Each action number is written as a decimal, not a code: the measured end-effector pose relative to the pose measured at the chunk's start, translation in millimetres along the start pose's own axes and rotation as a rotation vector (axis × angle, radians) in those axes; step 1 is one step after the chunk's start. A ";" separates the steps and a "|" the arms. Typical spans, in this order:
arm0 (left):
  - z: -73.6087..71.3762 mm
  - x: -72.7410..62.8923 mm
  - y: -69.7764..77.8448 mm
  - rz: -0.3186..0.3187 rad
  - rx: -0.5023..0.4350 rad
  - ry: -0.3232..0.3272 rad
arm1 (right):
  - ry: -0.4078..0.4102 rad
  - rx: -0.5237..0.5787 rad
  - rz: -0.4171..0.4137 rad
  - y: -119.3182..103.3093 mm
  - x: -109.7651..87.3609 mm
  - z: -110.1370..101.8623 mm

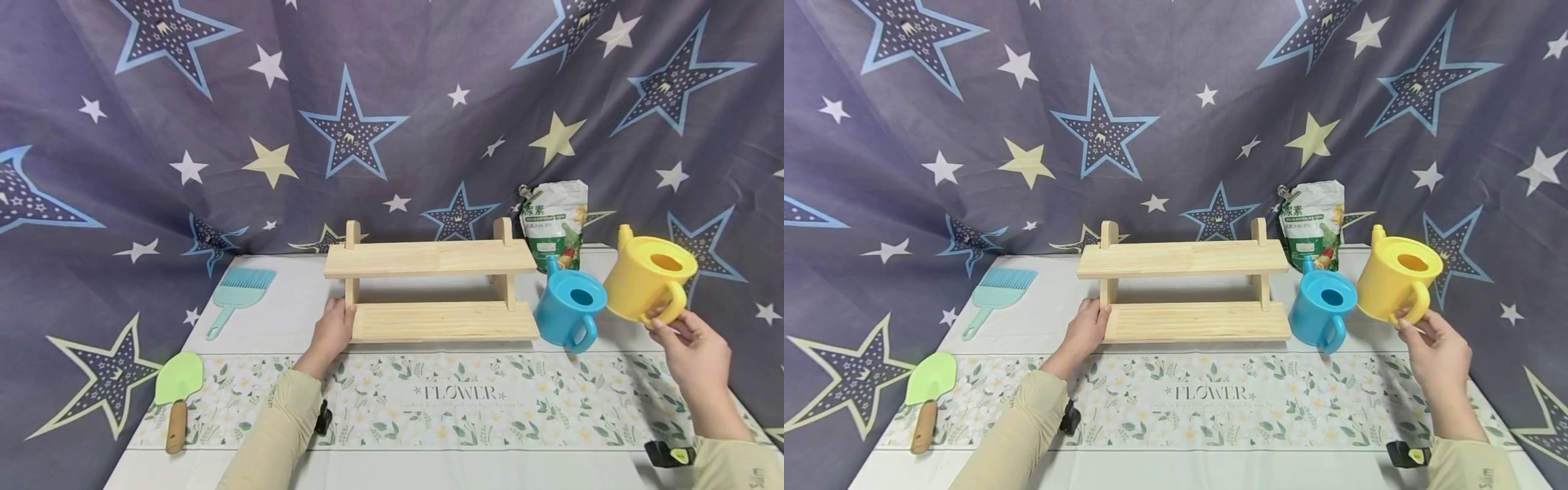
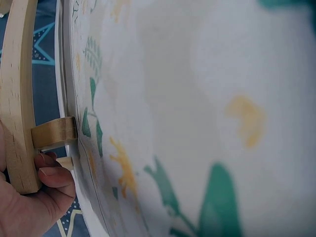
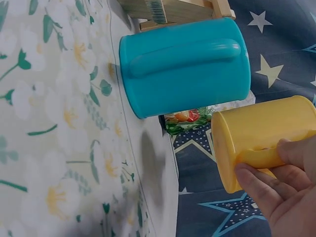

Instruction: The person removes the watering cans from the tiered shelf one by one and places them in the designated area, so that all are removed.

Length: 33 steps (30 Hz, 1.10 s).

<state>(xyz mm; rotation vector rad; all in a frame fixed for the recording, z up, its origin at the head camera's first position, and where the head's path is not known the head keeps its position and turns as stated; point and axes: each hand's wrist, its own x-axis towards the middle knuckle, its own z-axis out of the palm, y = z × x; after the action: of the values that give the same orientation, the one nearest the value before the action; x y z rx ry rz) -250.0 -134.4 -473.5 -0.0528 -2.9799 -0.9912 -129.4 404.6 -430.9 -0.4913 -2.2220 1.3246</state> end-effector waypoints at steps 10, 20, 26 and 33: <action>0.0 0.9 -0.1 -0.002 -0.001 -0.004 | -0.044 -0.053 0.060 10.6 -2.8 4.5; 1.4 1.9 -3.0 -0.005 0.005 -0.006 | -0.066 -0.103 0.091 20.6 -7.9 7.3; 1.6 1.2 -2.7 -0.005 -0.004 -0.009 | -0.068 -0.148 0.119 25.6 -7.7 10.3; 1.9 2.5 -3.2 -0.009 -0.003 -0.009 | -0.076 -0.164 0.114 33.4 -9.5 12.8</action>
<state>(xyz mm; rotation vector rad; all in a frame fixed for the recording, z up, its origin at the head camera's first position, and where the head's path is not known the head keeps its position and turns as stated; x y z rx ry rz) -252.6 -135.7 -477.0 -0.0438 -2.9900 -0.9991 -127.6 405.8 -467.8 -0.6464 -2.4096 1.2415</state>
